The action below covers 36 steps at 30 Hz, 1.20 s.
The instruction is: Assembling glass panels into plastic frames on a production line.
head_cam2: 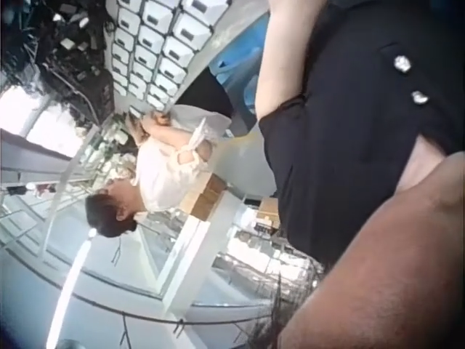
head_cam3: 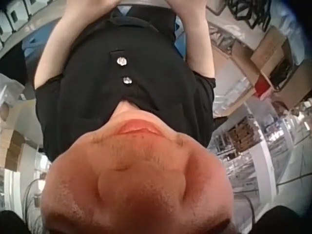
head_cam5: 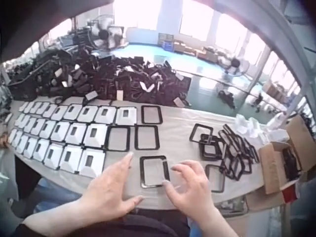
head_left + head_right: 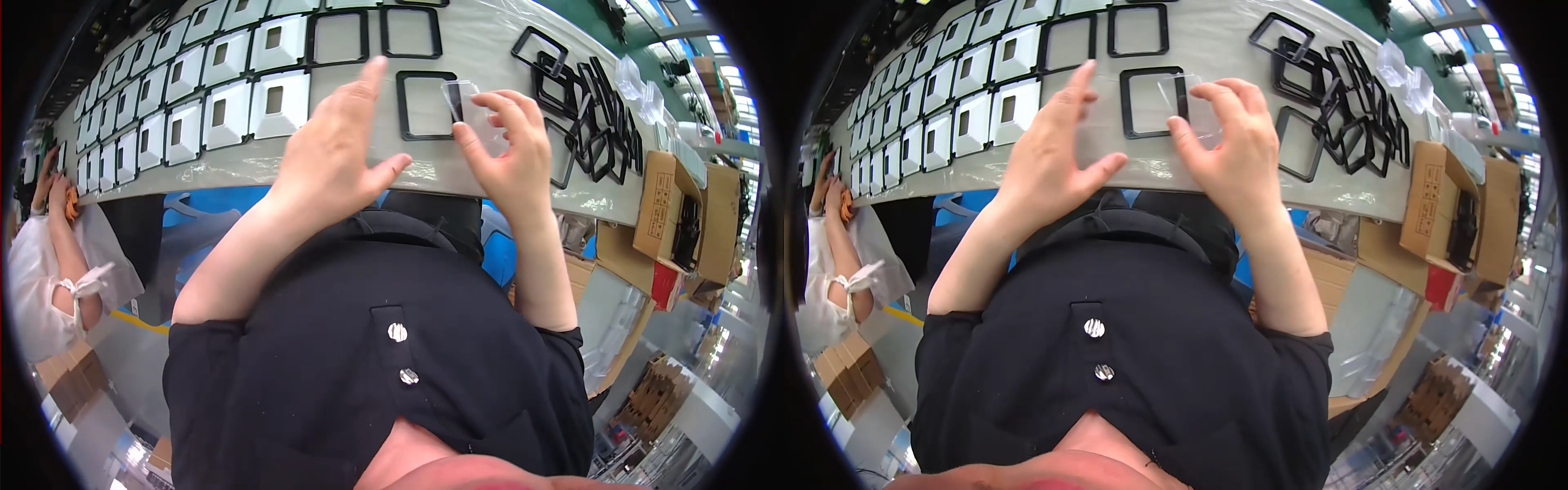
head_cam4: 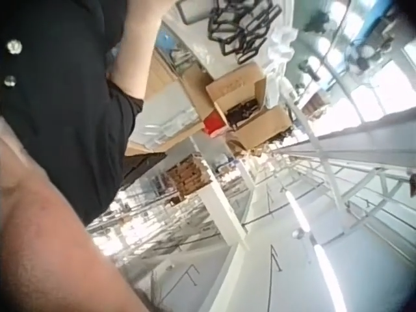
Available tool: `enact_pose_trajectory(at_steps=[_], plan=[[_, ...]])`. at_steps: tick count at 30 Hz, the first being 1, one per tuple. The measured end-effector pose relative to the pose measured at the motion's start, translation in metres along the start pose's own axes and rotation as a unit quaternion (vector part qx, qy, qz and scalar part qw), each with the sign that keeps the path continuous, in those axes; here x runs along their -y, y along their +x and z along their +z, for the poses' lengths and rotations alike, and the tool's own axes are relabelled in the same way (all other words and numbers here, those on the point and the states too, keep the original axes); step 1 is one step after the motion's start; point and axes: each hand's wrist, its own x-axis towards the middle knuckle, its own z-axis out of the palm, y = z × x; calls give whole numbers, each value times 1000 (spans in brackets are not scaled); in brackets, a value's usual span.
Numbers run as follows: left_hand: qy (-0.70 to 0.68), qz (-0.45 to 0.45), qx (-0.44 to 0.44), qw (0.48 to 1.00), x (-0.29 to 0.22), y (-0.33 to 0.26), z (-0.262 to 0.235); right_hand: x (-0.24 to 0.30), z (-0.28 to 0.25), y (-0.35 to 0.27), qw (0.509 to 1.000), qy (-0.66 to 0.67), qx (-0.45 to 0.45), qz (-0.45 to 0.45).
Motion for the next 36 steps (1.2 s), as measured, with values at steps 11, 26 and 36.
enact_pose_trajectory(at_steps=[11,26,36], plan=[[-71,110,-91,987,23,25,29,8,31,8,998,-6,0,-55],[-116,186,-94,971,18,17,14,30,18,10,825,474,121,285],[-122,157,-83,976,23,13,15,25,28,11,853,435,123,260]])
